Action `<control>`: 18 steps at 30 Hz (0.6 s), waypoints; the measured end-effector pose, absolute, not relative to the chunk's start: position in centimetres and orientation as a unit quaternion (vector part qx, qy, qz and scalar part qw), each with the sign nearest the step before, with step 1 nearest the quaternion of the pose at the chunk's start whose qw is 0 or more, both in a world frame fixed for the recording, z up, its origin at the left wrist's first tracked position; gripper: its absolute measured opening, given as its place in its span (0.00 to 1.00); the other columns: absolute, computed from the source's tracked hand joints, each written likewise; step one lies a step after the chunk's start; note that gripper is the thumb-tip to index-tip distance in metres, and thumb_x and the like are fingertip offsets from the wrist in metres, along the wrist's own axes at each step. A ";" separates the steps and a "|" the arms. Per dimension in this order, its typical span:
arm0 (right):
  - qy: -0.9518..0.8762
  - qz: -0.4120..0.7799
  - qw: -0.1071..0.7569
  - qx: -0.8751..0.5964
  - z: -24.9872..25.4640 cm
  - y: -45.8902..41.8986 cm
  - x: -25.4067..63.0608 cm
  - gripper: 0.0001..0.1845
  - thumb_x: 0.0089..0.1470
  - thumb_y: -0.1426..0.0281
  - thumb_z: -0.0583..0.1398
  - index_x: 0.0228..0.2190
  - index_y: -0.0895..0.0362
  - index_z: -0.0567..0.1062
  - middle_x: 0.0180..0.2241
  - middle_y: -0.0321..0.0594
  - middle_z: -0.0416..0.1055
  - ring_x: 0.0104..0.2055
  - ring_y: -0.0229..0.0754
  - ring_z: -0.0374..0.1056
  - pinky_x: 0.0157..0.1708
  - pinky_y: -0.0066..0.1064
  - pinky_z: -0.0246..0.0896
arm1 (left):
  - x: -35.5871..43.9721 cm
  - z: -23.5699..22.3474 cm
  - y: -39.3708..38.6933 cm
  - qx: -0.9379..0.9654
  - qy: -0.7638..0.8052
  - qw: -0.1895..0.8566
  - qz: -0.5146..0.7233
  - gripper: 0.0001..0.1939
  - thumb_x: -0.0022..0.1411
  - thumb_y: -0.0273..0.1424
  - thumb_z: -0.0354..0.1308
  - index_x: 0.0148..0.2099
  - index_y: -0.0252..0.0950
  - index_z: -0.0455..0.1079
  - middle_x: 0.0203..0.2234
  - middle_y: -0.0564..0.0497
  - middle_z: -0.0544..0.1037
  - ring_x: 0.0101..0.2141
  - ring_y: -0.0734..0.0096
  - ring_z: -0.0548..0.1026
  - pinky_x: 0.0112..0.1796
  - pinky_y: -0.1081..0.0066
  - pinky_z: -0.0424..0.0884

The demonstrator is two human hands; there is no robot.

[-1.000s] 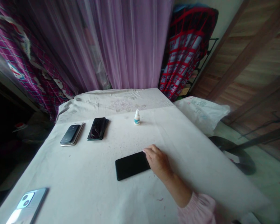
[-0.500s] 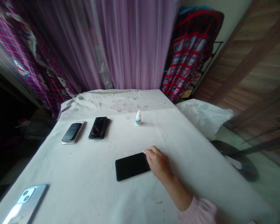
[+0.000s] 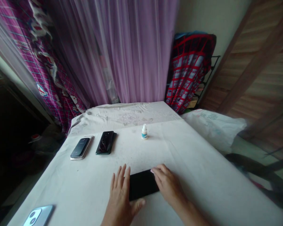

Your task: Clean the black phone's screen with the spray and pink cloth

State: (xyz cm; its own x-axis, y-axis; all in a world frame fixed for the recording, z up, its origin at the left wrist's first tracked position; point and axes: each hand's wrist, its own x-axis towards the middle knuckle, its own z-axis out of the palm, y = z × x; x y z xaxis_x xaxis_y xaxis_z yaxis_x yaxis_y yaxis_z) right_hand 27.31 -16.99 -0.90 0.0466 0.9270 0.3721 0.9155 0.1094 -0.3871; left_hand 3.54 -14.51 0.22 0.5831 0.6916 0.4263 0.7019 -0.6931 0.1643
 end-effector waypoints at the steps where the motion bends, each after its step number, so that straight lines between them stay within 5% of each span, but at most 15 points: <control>1: -0.689 0.013 0.281 -0.668 -1.0 -16.9 27.3 0.15 0.59 0.78 0.52 0.38 0.54 0.77 0.36 0.41 0.73 0.35 0.39 0.72 0.35 0.26 0.64 | 4.2 -0.6 -13.4 -0.897 -0.374 0.029 -0.235 0.46 0.60 0.52 0.57 0.70 0.32 0.44 0.58 0.35 0.67 0.56 0.44 0.66 0.51 0.47 0.65; 5: -0.681 0.021 0.277 -0.678 -1.2 -16.1 27.2 0.15 0.59 0.79 0.53 0.37 0.54 0.77 0.35 0.41 0.73 0.35 0.39 0.72 0.37 0.27 0.65 | 4.7 -3.5 -11.6 -0.916 -0.307 0.079 -0.245 0.51 0.62 0.55 0.52 0.71 0.32 0.32 0.55 0.39 0.72 0.54 0.51 0.71 0.51 0.55 0.67; 18: -0.701 0.005 0.282 -0.655 -2.4 -16.0 27.8 0.15 0.59 0.78 0.51 0.38 0.52 0.75 0.36 0.40 0.74 0.37 0.39 0.73 0.37 0.24 0.65 | 3.6 -7.0 -10.8 -0.909 -0.293 0.174 -0.240 0.46 0.64 0.53 0.49 0.71 0.28 0.39 0.57 0.42 0.70 0.55 0.57 0.70 0.49 0.62 0.68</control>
